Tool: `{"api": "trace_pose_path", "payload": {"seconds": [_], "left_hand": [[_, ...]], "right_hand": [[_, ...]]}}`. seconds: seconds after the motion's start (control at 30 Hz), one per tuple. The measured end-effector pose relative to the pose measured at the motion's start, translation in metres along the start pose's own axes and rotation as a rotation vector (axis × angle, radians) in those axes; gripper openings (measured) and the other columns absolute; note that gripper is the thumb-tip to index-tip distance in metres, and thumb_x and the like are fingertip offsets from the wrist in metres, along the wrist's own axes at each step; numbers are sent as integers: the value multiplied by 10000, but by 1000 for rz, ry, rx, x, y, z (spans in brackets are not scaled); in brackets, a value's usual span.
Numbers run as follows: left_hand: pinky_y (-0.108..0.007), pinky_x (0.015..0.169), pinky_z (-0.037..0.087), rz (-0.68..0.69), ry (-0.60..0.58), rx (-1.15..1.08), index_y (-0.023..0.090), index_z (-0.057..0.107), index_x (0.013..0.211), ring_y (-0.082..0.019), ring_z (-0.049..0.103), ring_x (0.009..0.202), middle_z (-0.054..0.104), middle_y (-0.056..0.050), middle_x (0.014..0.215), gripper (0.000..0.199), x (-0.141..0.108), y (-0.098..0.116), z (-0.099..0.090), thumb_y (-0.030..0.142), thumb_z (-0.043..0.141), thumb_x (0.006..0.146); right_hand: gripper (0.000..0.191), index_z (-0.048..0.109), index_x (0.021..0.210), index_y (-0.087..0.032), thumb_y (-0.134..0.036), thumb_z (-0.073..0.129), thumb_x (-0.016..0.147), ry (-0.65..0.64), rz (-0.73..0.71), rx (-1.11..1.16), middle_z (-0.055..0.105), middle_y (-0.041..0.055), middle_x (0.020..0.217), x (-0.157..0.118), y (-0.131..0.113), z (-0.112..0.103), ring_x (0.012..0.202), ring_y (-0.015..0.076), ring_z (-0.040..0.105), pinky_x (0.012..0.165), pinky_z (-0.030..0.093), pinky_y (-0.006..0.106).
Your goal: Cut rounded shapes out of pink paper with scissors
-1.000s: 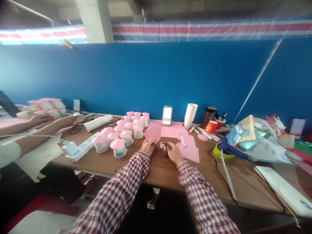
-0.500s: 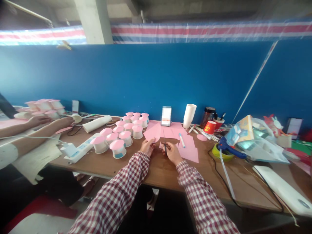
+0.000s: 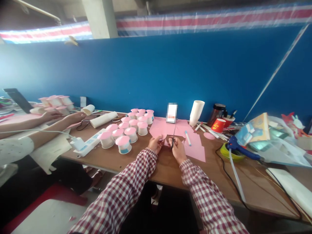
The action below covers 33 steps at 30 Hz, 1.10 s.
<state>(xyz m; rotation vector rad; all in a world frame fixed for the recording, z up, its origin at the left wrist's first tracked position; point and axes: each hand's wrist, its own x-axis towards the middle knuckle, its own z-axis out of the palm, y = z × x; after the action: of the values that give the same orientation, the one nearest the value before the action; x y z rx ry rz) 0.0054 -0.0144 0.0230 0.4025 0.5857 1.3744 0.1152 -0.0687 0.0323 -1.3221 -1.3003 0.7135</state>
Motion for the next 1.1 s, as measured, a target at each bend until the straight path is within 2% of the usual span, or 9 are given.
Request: {"api": "trace_pose_path", "payload": {"seconds": [0.13, 0.23, 0.43, 0.57, 0.9, 1.1], "left_hand": [[-182, 494, 460, -20, -45, -2, 100, 621, 781, -104, 597, 592, 635, -42, 692, 233, 0, 1, -6, 108, 749, 586], [-178, 485, 455, 0, -57, -22, 100, 619, 775, -107, 599, 594, 634, -41, 689, 241, 0, 0, -7, 117, 757, 578], [-163, 448, 446, 4, 45, -26, 86, 610, 712, -82, 566, 516, 621, -38, 623, 172, -1, 3, -2, 73, 734, 595], [-174, 460, 468, 7, 61, -10, 78, 622, 742, -95, 582, 535, 638, -54, 656, 190, -4, 5, 0, 75, 745, 596], [-232, 554, 508, 11, 27, -3, 83, 623, 801, -131, 616, 609, 654, -72, 721, 212, -4, 5, -1, 96, 737, 622], [-215, 518, 486, 14, 14, 17, 72, 618, 778, -114, 595, 567, 645, -81, 700, 167, -5, 4, -1, 110, 717, 648]], "right_hand": [[426, 610, 965, -147, -527, 534, 786, -58, -32, -19, 667, 72, 746, 1, 0, -1, 660, 200, 612, 609, 499, 318], [453, 597, 990, -136, -534, 534, 781, -99, -9, 6, 670, 70, 761, 0, 1, -1, 652, 197, 619, 617, 512, 331], [442, 575, 1030, -135, -505, 542, 792, -158, -36, 50, 673, 81, 826, 1, 8, 0, 678, 190, 636, 649, 529, 331], [409, 571, 1056, -160, -479, 545, 801, -191, -61, 92, 673, 91, 902, 1, 11, 1, 729, 194, 643, 675, 536, 335], [429, 596, 1067, -151, -475, 560, 789, -253, -22, 98, 612, 30, 665, -1, 11, 3, 592, 167, 594, 577, 519, 307], [448, 607, 1067, -141, -478, 568, 775, -259, -27, 81, 589, 17, 633, -2, 10, 2, 561, 158, 575, 541, 506, 297]]}}
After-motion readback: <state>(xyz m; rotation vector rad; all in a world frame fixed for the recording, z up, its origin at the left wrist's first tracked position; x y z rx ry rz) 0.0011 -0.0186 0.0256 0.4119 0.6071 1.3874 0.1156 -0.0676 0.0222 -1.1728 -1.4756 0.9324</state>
